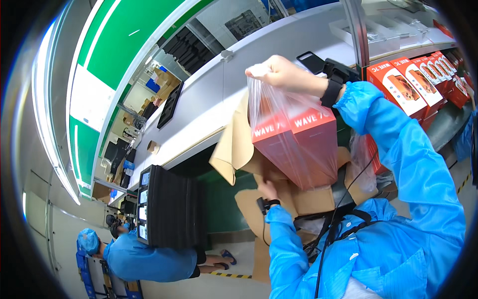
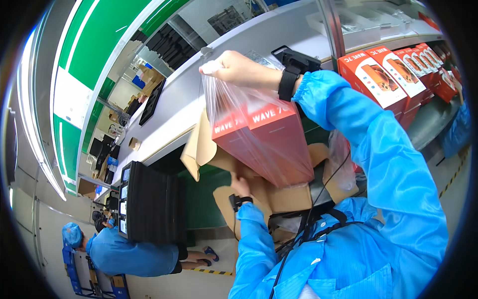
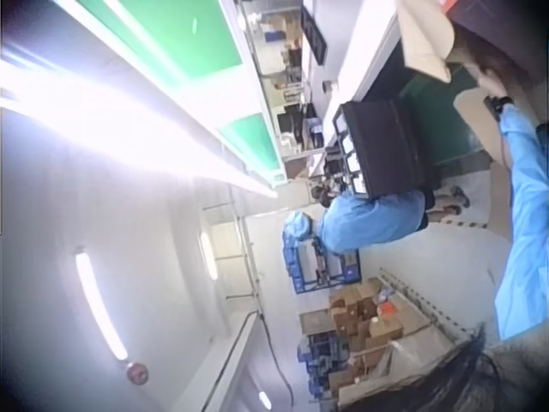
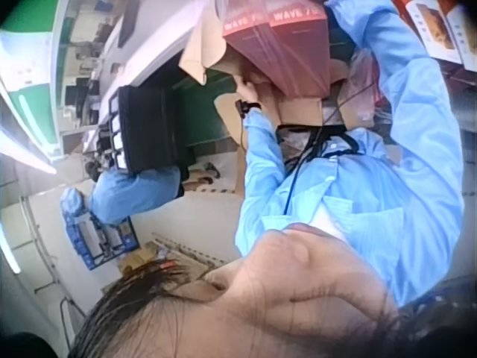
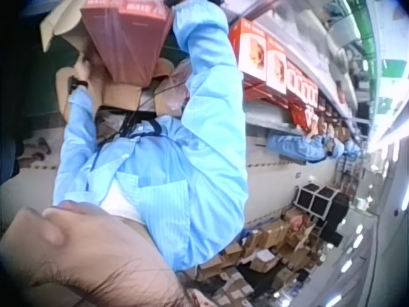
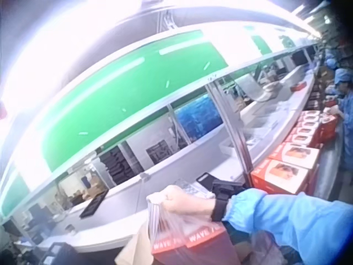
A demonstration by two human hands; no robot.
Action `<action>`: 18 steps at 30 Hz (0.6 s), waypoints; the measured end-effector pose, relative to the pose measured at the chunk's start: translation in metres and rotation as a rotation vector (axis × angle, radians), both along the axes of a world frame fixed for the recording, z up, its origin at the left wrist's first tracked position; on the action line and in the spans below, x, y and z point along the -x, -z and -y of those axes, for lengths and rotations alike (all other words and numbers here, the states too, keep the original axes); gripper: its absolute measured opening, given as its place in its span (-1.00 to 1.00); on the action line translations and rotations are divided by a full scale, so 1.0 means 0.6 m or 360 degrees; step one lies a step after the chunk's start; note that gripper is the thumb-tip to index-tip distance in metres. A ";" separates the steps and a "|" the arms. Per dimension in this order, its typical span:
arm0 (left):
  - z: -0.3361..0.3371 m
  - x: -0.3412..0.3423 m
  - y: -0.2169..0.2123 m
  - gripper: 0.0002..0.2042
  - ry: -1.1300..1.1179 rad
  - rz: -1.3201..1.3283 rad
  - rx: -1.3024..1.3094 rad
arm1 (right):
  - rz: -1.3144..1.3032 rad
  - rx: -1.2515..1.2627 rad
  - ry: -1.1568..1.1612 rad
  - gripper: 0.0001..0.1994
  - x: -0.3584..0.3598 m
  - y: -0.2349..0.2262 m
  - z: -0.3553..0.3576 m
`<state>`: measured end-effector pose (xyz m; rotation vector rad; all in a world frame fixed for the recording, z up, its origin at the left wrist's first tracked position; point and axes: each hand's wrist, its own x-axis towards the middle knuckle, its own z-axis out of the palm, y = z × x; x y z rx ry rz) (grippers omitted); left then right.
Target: The recorder unboxes smartphone product boxes and applies small labels to the back of each one at a factory workstation.
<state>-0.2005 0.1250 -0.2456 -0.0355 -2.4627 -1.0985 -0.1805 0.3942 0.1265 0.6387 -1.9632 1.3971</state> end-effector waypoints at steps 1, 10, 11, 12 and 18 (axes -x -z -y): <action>0.067 0.014 0.011 -0.71 -0.0146 -0.0365 -0.0276 | 0.0064 -0.0020 -0.0030 -0.63 -0.007 -0.023 0.032; 0.485 -0.059 -0.021 -0.83 -0.1090 -0.0660 -0.0448 | 0.0289 0.0112 0.0091 -0.60 -0.069 -0.096 0.081; 0.478 -0.086 -0.056 -0.79 -0.1085 -0.0566 -0.0552 | 0.0489 0.0323 -0.0038 -0.60 -0.047 -0.088 0.056; 0.506 -0.120 -0.077 -0.74 -0.1053 -0.0541 -0.0496 | 0.0630 0.0486 -0.0154 -0.64 -0.033 -0.087 0.049; 0.557 -0.266 -0.149 -0.69 -0.0904 -0.0518 -0.1097 | 0.1175 0.0887 -0.0665 -0.74 -0.067 -0.087 0.053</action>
